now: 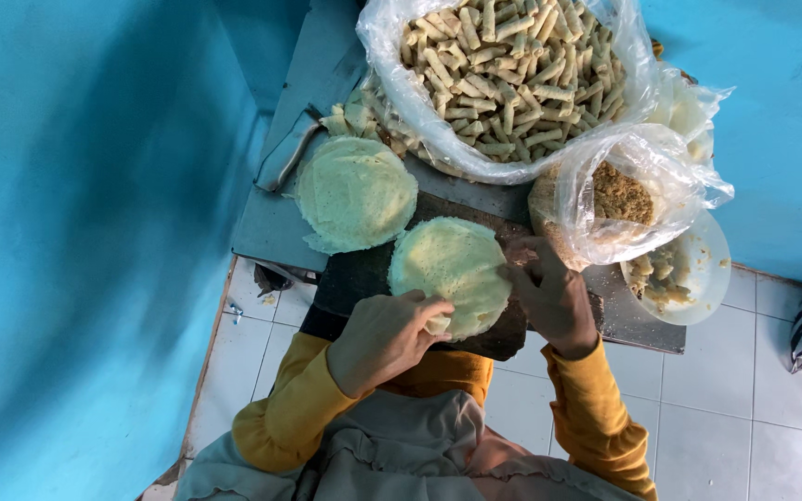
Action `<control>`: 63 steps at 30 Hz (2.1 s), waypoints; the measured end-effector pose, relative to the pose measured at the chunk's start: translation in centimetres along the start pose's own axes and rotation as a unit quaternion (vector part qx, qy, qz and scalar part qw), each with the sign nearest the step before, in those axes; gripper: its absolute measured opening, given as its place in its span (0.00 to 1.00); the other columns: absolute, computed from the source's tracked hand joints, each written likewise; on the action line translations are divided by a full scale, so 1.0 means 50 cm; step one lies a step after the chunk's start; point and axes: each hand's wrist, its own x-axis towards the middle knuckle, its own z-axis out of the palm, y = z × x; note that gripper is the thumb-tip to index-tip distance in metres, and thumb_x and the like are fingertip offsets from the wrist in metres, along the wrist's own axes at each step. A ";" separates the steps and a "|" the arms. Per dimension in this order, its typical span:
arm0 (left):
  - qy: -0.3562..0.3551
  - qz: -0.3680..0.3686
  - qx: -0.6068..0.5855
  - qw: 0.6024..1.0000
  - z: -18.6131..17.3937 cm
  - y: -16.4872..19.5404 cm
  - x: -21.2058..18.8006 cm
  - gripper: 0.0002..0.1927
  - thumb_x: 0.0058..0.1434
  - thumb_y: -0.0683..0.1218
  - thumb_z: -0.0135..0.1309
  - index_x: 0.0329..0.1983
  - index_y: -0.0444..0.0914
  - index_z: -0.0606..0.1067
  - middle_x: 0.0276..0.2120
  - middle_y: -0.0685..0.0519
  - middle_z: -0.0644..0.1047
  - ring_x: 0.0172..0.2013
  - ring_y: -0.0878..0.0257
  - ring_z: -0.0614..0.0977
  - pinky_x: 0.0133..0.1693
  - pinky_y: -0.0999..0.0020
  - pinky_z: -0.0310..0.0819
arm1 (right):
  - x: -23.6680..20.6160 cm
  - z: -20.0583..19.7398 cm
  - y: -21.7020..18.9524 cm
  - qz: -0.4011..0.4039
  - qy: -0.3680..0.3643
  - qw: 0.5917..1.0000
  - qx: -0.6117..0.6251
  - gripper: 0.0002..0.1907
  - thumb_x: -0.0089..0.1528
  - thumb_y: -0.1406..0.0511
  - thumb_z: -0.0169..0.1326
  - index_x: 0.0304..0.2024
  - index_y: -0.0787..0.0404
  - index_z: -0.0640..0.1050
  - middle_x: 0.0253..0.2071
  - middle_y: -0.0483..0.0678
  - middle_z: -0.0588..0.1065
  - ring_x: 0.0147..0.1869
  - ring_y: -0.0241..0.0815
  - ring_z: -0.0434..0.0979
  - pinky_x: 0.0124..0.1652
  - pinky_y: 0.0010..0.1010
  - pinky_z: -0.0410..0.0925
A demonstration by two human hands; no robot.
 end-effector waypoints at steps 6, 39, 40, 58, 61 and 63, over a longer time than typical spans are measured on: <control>0.063 0.012 -0.304 0.950 0.007 -0.017 0.020 0.20 0.77 0.53 0.43 0.65 0.40 0.72 0.48 0.46 0.83 0.44 0.63 0.88 0.48 0.71 0.83 | -0.025 0.036 -0.004 -0.141 -0.011 0.968 0.205 0.08 0.71 0.68 0.49 0.53 0.62 0.73 0.39 0.47 0.80 0.35 0.31 0.82 0.34 0.25 0.75; 0.211 0.138 0.022 0.968 -0.033 -0.057 0.074 0.05 0.60 0.44 0.65 0.38 0.42 0.82 0.38 0.55 0.81 0.44 0.60 0.79 0.53 0.55 0.69 | -0.008 0.019 0.006 -0.226 0.025 0.940 0.253 0.09 0.62 0.74 0.61 0.44 0.59 0.81 0.45 0.45 0.82 0.48 0.41 0.82 0.49 0.37 0.77; 0.203 0.141 0.030 0.969 -0.025 -0.061 0.059 0.05 0.60 0.43 0.65 0.38 0.42 0.81 0.39 0.56 0.80 0.46 0.59 0.78 0.57 0.52 0.65 | -0.021 0.031 0.002 -0.220 0.025 0.959 0.178 0.10 0.59 0.74 0.62 0.42 0.60 0.80 0.44 0.45 0.81 0.49 0.43 0.80 0.50 0.37 0.74; 0.155 0.136 0.107 0.973 0.032 -0.083 -0.031 0.04 0.63 0.47 0.59 0.40 0.44 0.79 0.46 0.56 0.77 0.59 0.57 0.72 0.69 0.31 0.40 | -0.091 0.031 -0.020 -0.274 0.054 0.959 -0.057 0.16 0.50 0.78 0.59 0.37 0.56 0.79 0.45 0.45 0.77 0.54 0.49 0.74 0.59 0.44 0.63; 0.147 0.154 0.085 0.973 0.045 -0.085 -0.032 0.15 0.65 0.54 0.56 0.49 0.41 0.79 0.56 0.52 0.76 0.65 0.54 0.69 0.69 0.31 0.39 | -0.092 0.028 -0.024 -0.262 0.052 0.963 -0.043 0.21 0.53 0.81 0.52 0.42 0.54 0.79 0.52 0.45 0.77 0.59 0.47 0.74 0.63 0.42 0.65; 0.131 0.179 0.105 0.970 0.057 -0.093 -0.025 0.21 0.66 0.56 0.54 0.56 0.40 0.79 0.63 0.50 0.74 0.69 0.52 0.66 0.70 0.32 0.39 | -0.087 0.034 -0.032 -0.237 0.062 0.969 -0.027 0.22 0.57 0.79 0.50 0.50 0.54 0.78 0.59 0.47 0.75 0.65 0.49 0.72 0.67 0.41 0.65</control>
